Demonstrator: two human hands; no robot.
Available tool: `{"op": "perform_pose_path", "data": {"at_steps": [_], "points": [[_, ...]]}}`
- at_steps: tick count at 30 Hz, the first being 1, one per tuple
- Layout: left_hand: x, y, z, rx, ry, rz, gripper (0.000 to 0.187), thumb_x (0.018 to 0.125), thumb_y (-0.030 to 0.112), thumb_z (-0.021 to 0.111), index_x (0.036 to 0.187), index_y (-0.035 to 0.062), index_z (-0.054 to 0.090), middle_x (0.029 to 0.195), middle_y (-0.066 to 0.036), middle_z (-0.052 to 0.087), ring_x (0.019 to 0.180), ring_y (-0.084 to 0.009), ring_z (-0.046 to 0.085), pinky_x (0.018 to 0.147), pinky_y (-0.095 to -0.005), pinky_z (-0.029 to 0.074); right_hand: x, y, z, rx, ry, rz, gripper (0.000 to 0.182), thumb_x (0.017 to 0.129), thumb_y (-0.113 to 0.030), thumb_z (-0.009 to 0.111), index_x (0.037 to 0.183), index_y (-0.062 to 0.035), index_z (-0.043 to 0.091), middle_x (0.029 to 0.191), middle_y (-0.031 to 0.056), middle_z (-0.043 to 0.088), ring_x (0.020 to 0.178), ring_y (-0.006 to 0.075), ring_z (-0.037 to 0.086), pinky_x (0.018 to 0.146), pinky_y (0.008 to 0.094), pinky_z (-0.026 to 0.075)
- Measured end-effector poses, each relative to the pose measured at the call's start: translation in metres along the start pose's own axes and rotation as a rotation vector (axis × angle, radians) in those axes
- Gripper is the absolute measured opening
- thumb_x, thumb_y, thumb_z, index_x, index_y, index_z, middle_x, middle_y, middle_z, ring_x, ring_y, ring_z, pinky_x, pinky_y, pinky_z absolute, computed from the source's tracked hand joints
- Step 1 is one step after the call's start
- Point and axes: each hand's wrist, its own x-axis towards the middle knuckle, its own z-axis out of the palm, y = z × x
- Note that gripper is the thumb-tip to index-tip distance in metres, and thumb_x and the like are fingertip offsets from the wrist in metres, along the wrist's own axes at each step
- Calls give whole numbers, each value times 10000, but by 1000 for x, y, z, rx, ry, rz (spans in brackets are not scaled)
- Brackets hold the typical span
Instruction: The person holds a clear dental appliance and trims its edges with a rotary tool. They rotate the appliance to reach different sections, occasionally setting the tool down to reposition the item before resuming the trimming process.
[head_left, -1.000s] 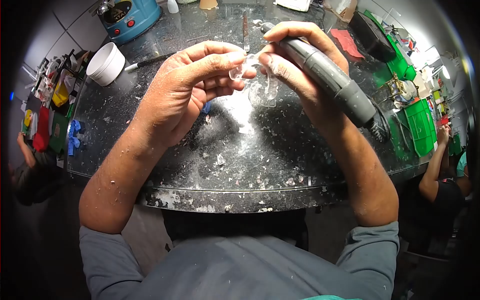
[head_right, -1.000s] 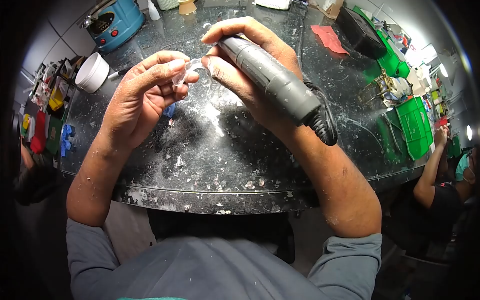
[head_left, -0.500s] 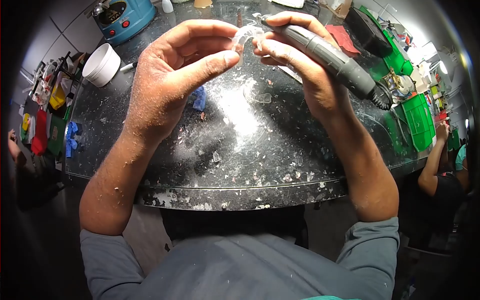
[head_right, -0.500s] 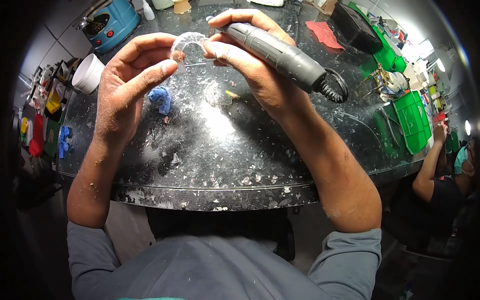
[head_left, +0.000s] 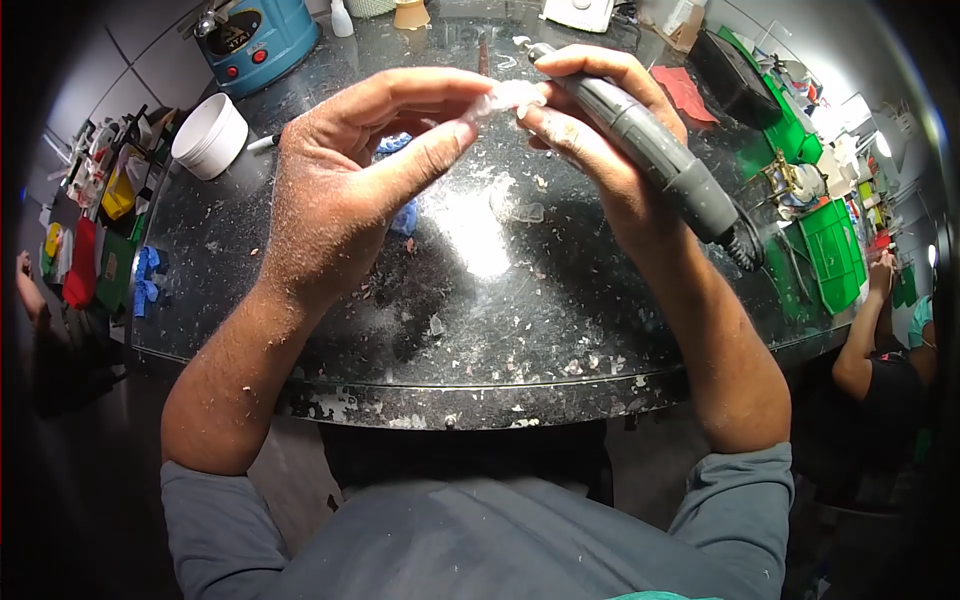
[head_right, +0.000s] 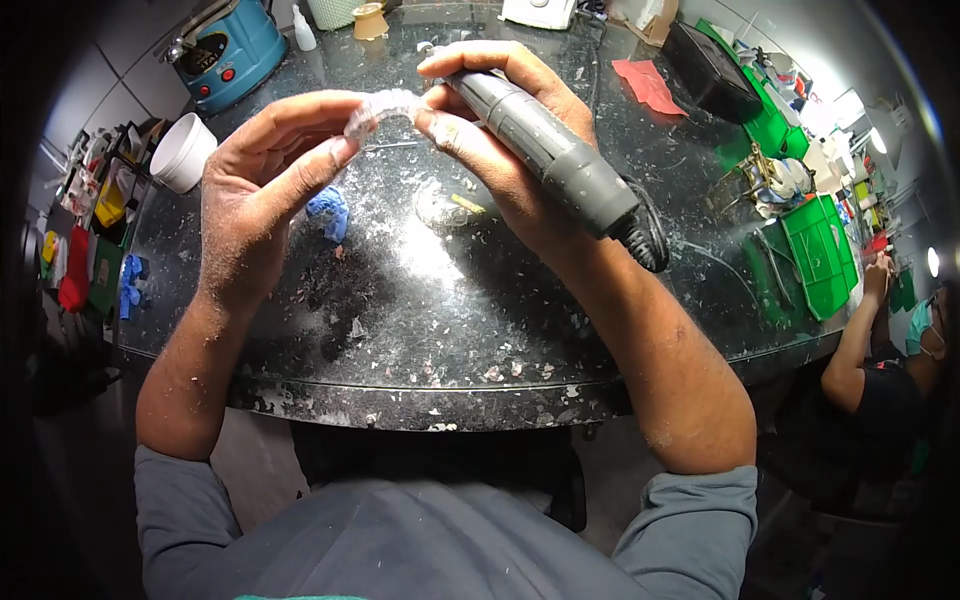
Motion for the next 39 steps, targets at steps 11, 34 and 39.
{"op": "perform_pose_path", "data": {"at_steps": [11, 34, 39], "points": [[1, -16, -10, -706, -97, -411, 404, 937, 229, 575, 1239, -37, 542, 1141, -156, 639, 987, -187, 628, 929, -326, 478, 0, -2, 4, 6, 100, 38, 253, 861, -47, 655, 1105, 2, 611, 955, 72, 644, 865, 97, 616, 758, 226, 504], [-6, -16, -5, -862, -80, -446, 351, 959, 203, 547, 1228, -23, 561, 1145, -142, 647, 1058, -216, 630, 1008, -369, 443, -8, -8, 19, -203, 76, -348, 312, 759, -37, 717, 1043, 4, 597, 968, 112, 635, 958, 183, 655, 847, 291, 522], [-4, -12, -4, -824, -96, -433, 358, 961, 197, 544, 1240, -27, 554, 1141, -143, 648, 1033, -205, 633, 1004, -365, 444, -8, -9, 19, -224, 118, -348, 300, 757, -23, 713, 1033, 8, 600, 975, 116, 642, 959, 185, 655, 843, 285, 522]]}}
